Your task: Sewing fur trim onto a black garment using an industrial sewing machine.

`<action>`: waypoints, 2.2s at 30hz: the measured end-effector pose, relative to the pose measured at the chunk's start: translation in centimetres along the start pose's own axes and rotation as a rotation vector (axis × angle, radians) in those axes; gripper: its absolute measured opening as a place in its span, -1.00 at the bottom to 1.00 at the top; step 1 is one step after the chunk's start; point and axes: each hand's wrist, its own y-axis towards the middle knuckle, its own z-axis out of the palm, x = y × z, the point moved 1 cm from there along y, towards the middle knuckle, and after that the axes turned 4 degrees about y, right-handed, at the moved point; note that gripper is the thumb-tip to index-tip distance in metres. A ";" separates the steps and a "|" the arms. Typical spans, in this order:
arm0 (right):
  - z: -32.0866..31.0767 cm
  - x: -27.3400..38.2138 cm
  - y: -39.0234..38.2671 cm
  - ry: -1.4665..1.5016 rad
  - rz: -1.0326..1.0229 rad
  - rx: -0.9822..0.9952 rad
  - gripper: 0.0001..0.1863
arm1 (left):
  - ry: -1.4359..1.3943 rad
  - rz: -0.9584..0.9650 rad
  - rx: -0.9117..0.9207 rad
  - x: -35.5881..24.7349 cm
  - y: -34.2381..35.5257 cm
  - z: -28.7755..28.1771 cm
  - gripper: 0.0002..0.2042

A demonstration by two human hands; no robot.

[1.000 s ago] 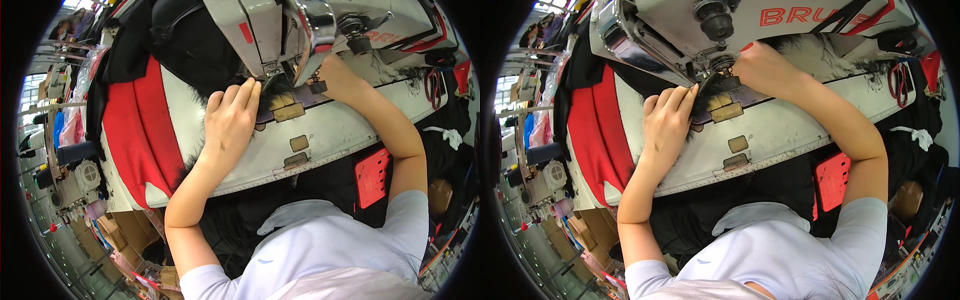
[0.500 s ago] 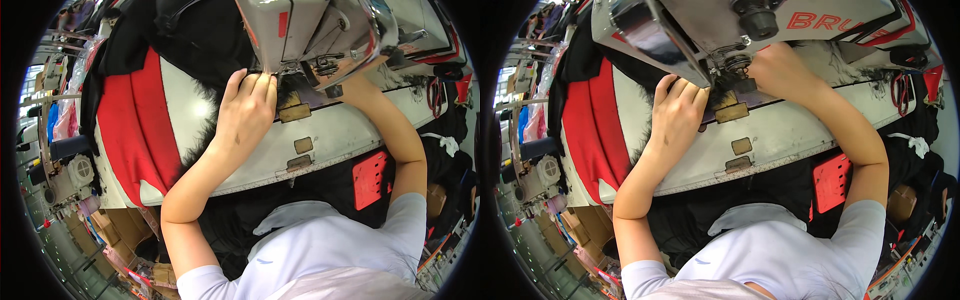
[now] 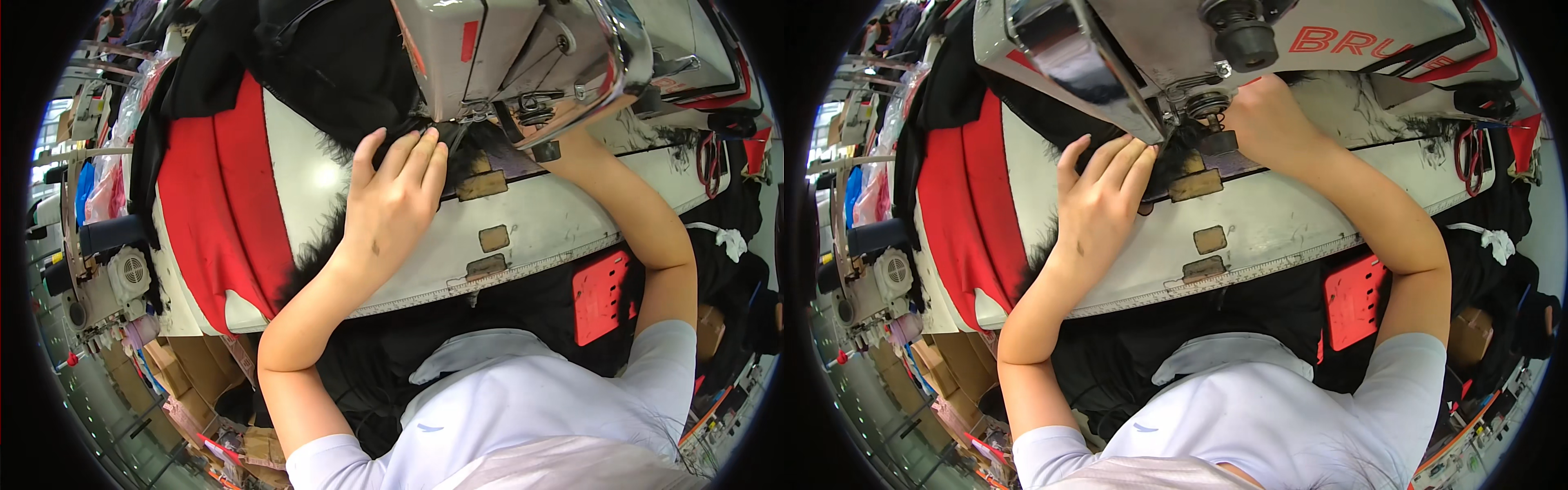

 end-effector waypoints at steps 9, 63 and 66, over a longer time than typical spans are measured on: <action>-0.4 0.3 0.4 -0.031 -0.052 -0.004 -1.00 | -0.105 -0.021 -0.069 2.1 1.2 0.0 -0.84; -0.9 1.2 1.6 -0.121 -0.047 0.003 -0.90 | 0.074 -0.255 0.154 -4.2 0.9 0.5 -0.80; -1.0 1.4 1.8 -0.158 -0.074 0.015 -0.90 | 0.044 -0.303 0.186 -4.1 0.6 0.8 -0.77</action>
